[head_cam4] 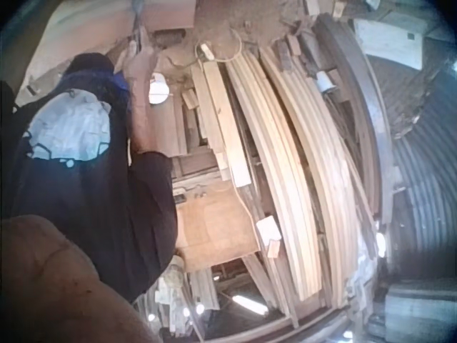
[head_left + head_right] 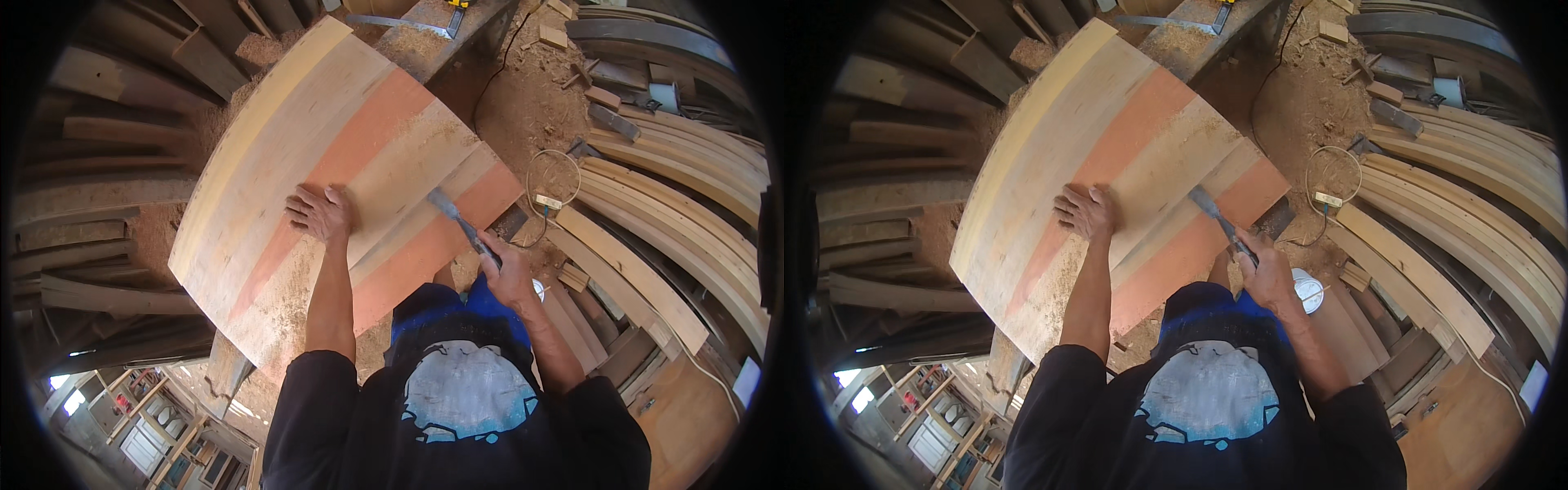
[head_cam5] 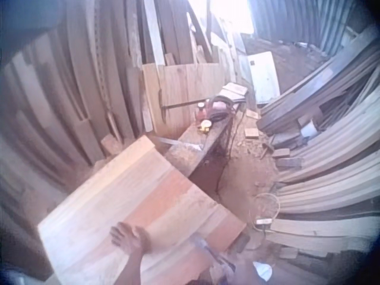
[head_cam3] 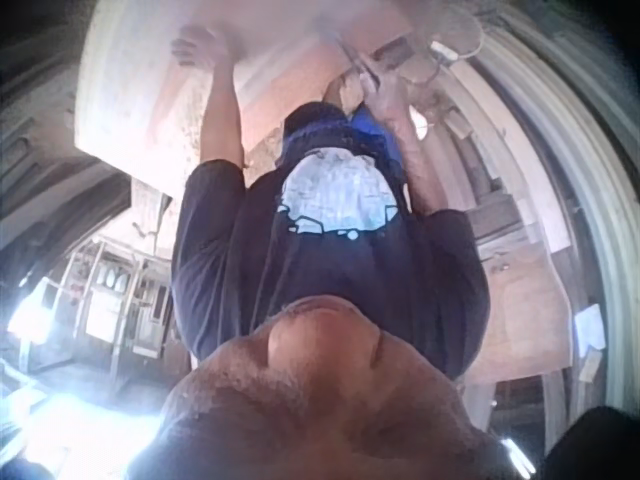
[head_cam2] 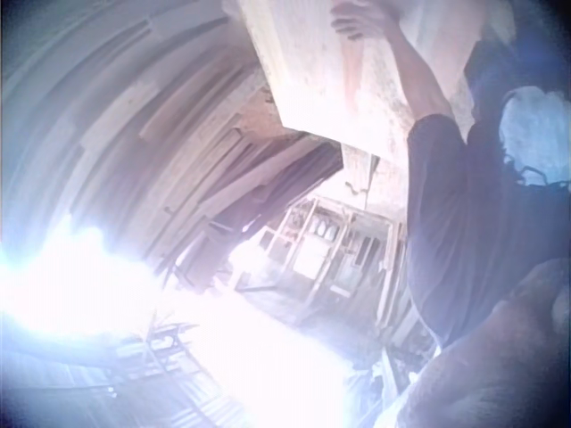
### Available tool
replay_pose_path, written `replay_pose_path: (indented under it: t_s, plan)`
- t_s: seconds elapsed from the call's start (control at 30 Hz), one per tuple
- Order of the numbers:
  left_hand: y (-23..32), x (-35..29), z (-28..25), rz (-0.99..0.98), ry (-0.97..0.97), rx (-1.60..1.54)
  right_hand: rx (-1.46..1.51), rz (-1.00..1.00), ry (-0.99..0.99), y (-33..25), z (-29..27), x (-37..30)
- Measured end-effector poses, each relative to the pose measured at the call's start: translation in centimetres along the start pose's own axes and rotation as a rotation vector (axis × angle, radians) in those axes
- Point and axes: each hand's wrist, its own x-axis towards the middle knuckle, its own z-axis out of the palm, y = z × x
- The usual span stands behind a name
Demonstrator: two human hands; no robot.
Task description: The person sands a wooden panel using an electric belt sander and then uses a chisel to refine a groove along the surface.
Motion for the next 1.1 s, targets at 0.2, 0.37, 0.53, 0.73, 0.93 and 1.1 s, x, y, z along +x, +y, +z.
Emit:
replay_pose_path:
  t_s: [0.2,0.37,0.53,0.73,0.93,1.1]
  plan:
    - [-0.5,0.7,0.1,-0.030,-0.003,0.011,0.042,-0.193,0.090,4.6,-1.1,-3.6]
    - [0.3,0.5,0.2,0.030,0.022,-0.002,0.018,-0.017,0.063,0.6,2.8,2.7]
    - [-1.2,0.8,0.6,-0.007,0.041,0.054,-0.076,-0.271,0.215,5.2,2.5,-0.6]
    - [0.4,0.7,0.2,0.014,-0.011,0.003,0.006,-0.038,0.127,1.0,1.6,3.5]
    - [-0.2,0.5,0.4,0.009,-0.003,-0.001,-0.048,-0.096,0.157,3.6,0.0,-1.6]
    - [-0.6,0.9,0.5,0.019,0.008,-0.018,-0.047,0.050,0.049,2.4,-1.1,0.3]
